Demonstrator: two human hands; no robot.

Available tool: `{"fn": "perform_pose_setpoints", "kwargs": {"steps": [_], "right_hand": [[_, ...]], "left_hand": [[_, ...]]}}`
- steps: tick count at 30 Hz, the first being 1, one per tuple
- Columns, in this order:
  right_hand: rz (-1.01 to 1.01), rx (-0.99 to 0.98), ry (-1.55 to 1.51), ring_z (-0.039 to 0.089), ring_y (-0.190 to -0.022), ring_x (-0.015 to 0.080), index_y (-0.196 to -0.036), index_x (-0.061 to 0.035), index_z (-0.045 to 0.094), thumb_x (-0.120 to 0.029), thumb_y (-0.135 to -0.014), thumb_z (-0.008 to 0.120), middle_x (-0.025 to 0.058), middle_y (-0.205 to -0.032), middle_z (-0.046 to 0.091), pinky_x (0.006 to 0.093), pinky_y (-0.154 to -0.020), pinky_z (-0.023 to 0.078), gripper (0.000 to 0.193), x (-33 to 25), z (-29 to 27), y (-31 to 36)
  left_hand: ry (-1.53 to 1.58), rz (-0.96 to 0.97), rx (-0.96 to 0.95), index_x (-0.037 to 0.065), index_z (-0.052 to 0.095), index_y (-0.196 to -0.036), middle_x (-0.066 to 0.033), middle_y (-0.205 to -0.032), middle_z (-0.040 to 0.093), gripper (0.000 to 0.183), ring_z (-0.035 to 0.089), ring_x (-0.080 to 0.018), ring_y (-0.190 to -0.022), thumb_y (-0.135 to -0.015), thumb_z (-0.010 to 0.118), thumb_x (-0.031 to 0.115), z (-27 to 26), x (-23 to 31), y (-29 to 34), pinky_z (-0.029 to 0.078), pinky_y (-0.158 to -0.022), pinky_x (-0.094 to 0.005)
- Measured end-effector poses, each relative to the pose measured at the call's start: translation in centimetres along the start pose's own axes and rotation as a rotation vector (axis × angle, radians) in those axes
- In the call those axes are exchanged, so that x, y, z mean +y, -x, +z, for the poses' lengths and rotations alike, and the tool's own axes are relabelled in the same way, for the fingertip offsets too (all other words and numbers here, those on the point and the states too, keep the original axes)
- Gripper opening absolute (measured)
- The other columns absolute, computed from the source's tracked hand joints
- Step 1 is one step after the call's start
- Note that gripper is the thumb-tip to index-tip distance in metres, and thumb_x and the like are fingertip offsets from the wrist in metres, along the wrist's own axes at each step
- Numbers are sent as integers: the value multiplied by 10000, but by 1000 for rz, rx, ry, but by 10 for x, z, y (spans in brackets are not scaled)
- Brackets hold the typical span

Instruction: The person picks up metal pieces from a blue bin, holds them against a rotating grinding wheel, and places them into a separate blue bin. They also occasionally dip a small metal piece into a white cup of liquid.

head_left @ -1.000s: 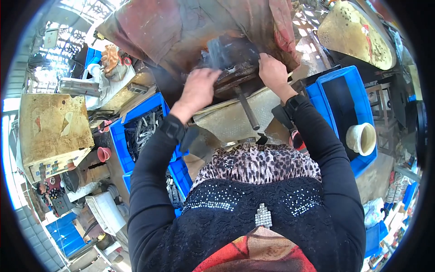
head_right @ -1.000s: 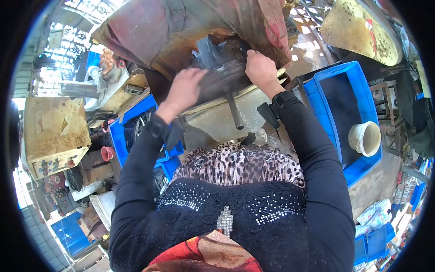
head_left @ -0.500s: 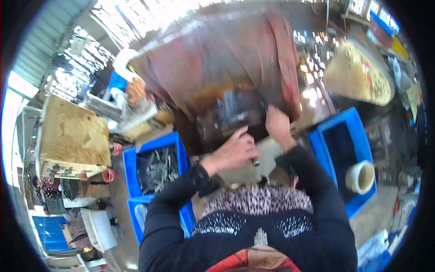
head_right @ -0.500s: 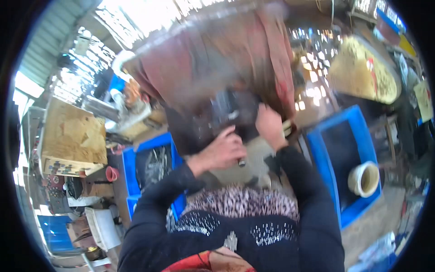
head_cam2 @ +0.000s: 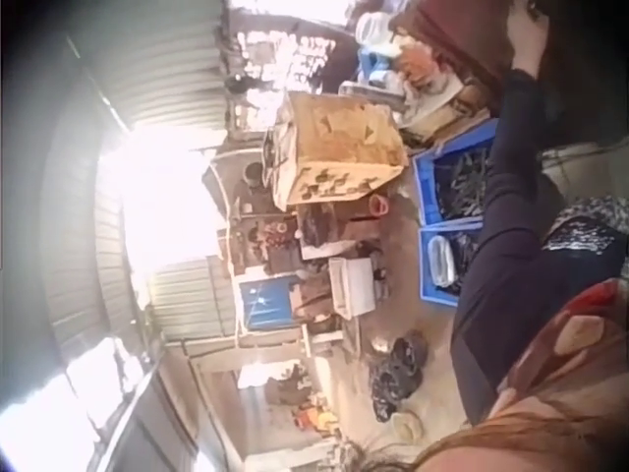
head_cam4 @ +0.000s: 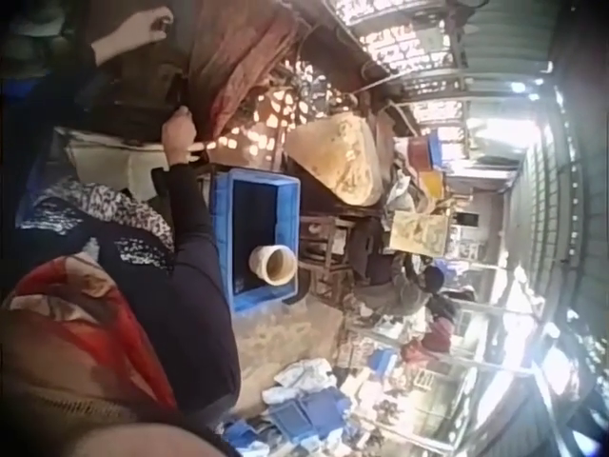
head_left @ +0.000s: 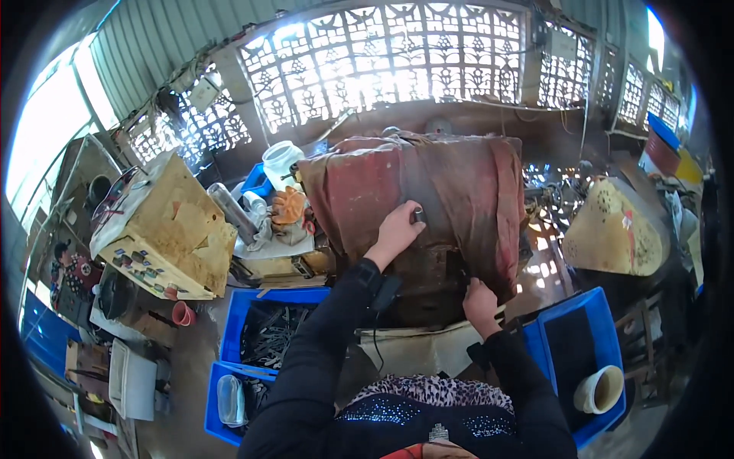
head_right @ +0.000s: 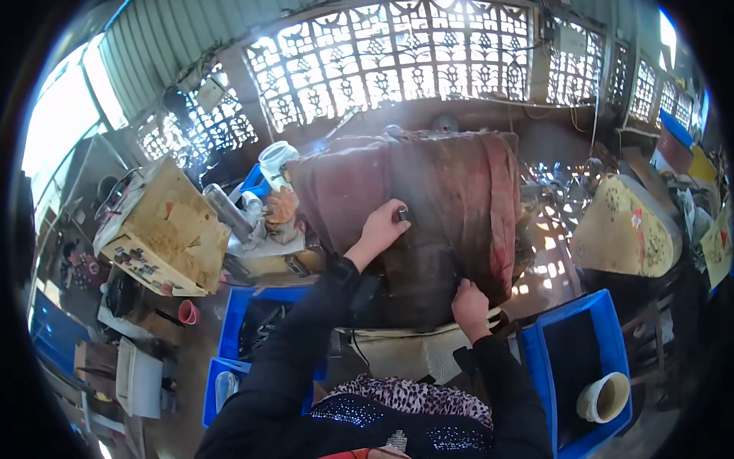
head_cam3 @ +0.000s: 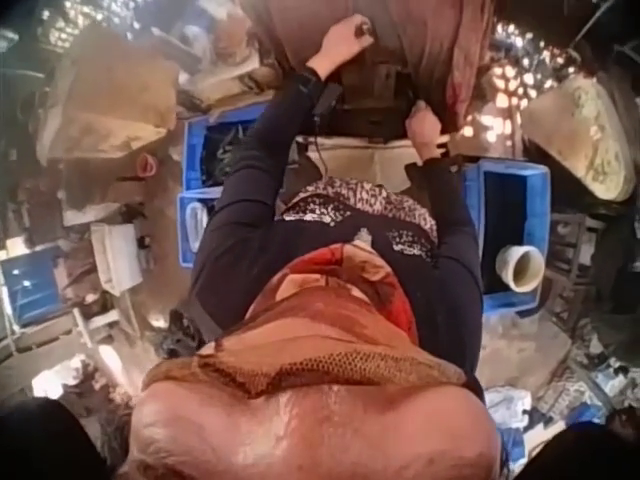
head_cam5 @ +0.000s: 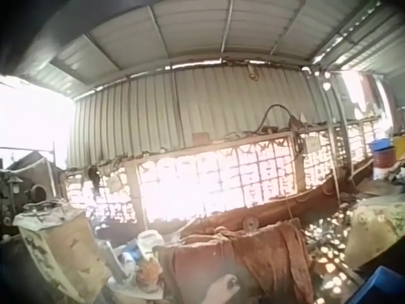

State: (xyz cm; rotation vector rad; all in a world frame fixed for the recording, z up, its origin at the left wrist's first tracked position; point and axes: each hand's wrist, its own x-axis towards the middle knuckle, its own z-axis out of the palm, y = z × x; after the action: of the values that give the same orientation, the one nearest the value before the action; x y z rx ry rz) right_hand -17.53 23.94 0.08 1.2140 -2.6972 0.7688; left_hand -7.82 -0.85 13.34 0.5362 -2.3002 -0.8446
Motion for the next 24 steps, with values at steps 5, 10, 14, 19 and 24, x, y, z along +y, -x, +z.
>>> {"fn": "perform_pose_setpoints", "kwargs": {"steps": [5, 10, 14, 19, 24], "right_hand": [[22, 4, 18, 653, -772, 406, -918, -45, 563, -178, -931, 512, 198, -889, 652, 518, -660, 523, 143, 3, -1, -4], [37, -40, 43, 654, -788, 410, -922, -46, 562, -193, -937, 515, 194, -904, 654, 523, -670, 523, 155, 7, -2, 1], [6, -73, 58, 636, -804, 441, -946, -60, 556, -218, -948, 506, 210, -867, 656, 558, -691, 502, 166, 2, 13, 0], [-1, -105, 142, 647, -813, 429, -1050, -44, 592, -220, -958, 496, 228, -890, 666, 528, -708, 512, 221, -1, -5, -8], [-64, -137, 158, 636, -875, 440, -1096, -41, 602, -228, -959, 505, 240, -937, 666, 529, -752, 499, 251, -1, 2, -11]], "left_hand": [[-175, -55, -42, 112, 575, -1112, -171, -938, 676, 368, 645, -380, -927, -800, 705, 255, -4, -1, -29, 504, -800, -484], [-229, -119, -102, 115, 573, -1122, -188, -1007, 681, 381, 637, -390, -987, -796, 697, 267, 1, -1, -34, 504, -804, -495], [-102, -75, 40, 100, 549, -1173, -178, -914, 689, 415, 660, -363, -908, -805, 693, 228, -8, -39, -1, 518, -763, -461], [125, -168, -70, 49, 617, -1115, -149, -841, 695, 319, 682, -295, -815, -830, 687, 172, -36, -52, 95, 529, -731, -376], [289, -473, 14, 35, 712, -980, -128, -841, 713, 166, 689, -205, -756, -859, 664, 137, -94, -103, 222, 534, -693, -338]]}}
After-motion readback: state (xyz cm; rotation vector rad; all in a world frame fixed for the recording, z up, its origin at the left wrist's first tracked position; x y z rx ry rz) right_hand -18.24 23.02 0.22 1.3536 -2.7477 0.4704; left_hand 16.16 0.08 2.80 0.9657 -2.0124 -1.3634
